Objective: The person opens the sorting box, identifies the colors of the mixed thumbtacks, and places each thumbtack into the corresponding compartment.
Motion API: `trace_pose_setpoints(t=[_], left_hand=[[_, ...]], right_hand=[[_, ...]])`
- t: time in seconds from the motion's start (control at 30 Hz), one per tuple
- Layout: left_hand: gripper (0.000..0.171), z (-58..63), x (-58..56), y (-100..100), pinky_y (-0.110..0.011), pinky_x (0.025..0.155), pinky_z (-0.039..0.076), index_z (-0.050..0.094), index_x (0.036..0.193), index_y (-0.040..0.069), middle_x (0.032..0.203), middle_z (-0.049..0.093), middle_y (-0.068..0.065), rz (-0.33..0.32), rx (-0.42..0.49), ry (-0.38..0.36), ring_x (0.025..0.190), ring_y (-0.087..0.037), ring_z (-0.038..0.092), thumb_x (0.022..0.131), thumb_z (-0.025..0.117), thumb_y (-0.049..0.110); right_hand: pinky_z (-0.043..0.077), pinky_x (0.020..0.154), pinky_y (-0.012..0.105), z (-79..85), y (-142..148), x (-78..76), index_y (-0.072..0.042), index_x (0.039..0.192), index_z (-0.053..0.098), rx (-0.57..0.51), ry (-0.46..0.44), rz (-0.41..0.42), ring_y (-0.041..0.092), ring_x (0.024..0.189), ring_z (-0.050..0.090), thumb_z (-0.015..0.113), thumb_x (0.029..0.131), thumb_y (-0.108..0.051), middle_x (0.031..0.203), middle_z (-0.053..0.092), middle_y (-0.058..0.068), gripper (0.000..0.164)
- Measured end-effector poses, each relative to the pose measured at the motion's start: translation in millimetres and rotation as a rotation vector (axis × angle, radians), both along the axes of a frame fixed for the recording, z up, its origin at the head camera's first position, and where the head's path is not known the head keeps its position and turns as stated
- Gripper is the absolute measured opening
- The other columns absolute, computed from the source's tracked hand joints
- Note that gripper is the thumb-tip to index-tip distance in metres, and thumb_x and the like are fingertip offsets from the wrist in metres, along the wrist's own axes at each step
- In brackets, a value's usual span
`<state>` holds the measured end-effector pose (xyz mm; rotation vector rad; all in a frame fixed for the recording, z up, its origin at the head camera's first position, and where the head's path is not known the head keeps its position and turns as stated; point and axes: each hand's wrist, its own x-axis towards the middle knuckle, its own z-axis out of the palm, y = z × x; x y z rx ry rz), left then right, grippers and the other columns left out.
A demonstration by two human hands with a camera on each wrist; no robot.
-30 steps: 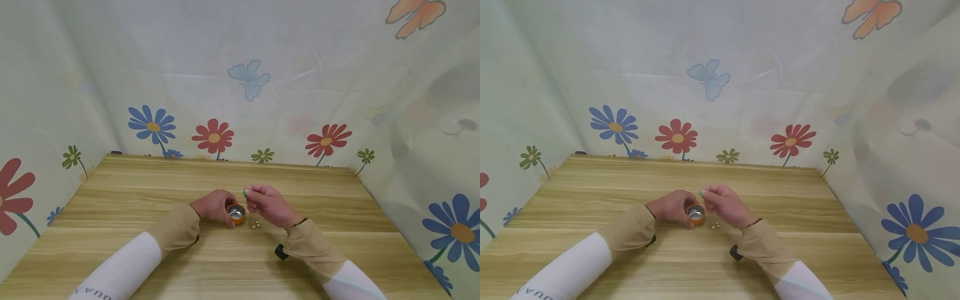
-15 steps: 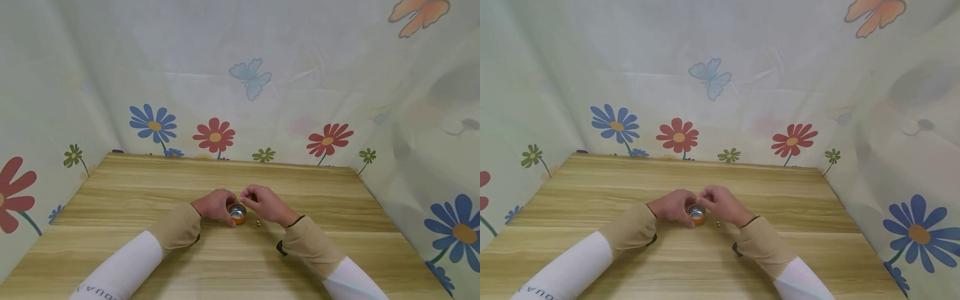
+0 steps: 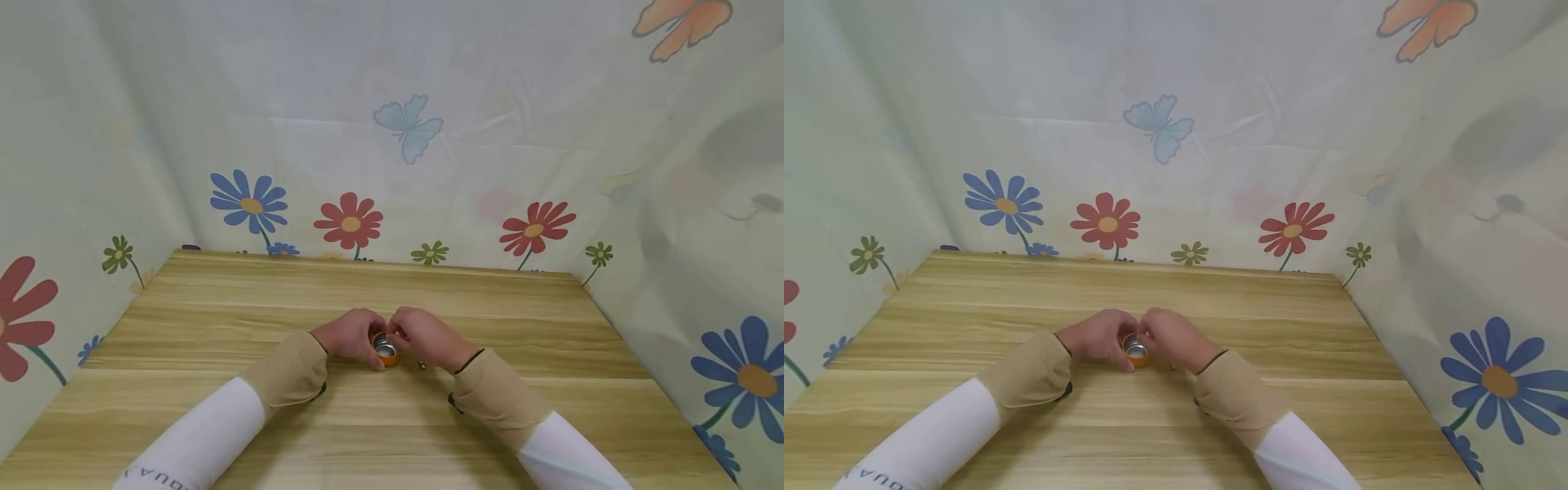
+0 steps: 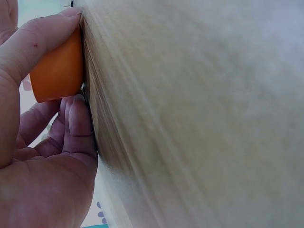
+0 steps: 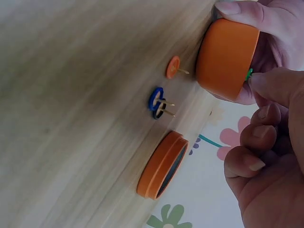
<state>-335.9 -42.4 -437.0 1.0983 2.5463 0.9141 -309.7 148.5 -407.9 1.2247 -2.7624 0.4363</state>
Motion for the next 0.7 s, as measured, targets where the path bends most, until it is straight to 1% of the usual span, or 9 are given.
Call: trace_pose_setpoints(t=[0.17, 0.3, 0.43, 0.7], left_hand=[[0.043, -0.4, 0.1, -1.1, -0.023, 0.065, 0.045, 0.064, 0.095, 0.014, 0.085, 0.063, 0.001, 0.003, -0.005, 0.013, 0.074, -0.011, 0.055, 0.061, 0.089, 0.024], [0.042, -0.5, 0.4, -1.2, -0.024, 0.064, 0.045, 0.064, 0.093, 0.014, 0.084, 0.062, 0.001, 0.005, -0.008, 0.017, 0.073, -0.012, 0.054, 0.061, 0.089, 0.024], [0.041, -1.0, 0.3, -0.8, -0.023, 0.064, 0.045, 0.064, 0.092, 0.015, 0.084, 0.062, 0.002, -0.007, -0.005, 0.024, 0.072, -0.011, 0.054, 0.062, 0.089, 0.024], [0.038, -2.8, -0.1, -0.3, -0.023, 0.059, 0.043, 0.062, 0.089, 0.018, 0.080, 0.061, 0.003, 0.000, -0.008, 0.031, 0.067, -0.009, 0.051, 0.062, 0.089, 0.024]], right_hand=[[0.043, 0.061, 0.021, -0.9, -2.5, -1.7, -0.014, 0.084, 0.063, 0.016, 0.040, 0.038, 0.004, 0.068, 0.048, 0.064, 0.089, -0.011, 0.078, 0.051, -0.008, 0.006], [0.044, 0.062, 0.022, -0.9, -4.3, -3.0, -0.012, 0.082, 0.064, 0.014, 0.038, 0.065, 0.005, 0.067, 0.048, 0.065, 0.088, -0.009, 0.076, 0.051, -0.008, 0.007], [0.043, 0.061, 0.022, -2.8, -6.3, -5.0, -0.011, 0.079, 0.065, 0.024, 0.040, 0.088, 0.006, 0.066, 0.048, 0.065, 0.086, -0.006, 0.073, 0.051, -0.007, 0.008], [0.041, 0.059, 0.021, -6.8, -9.3, -7.0, -0.015, 0.074, 0.062, 0.072, 0.095, 0.103, 0.006, 0.063, 0.046, 0.068, 0.083, -0.006, 0.070, 0.050, -0.007, 0.014]])
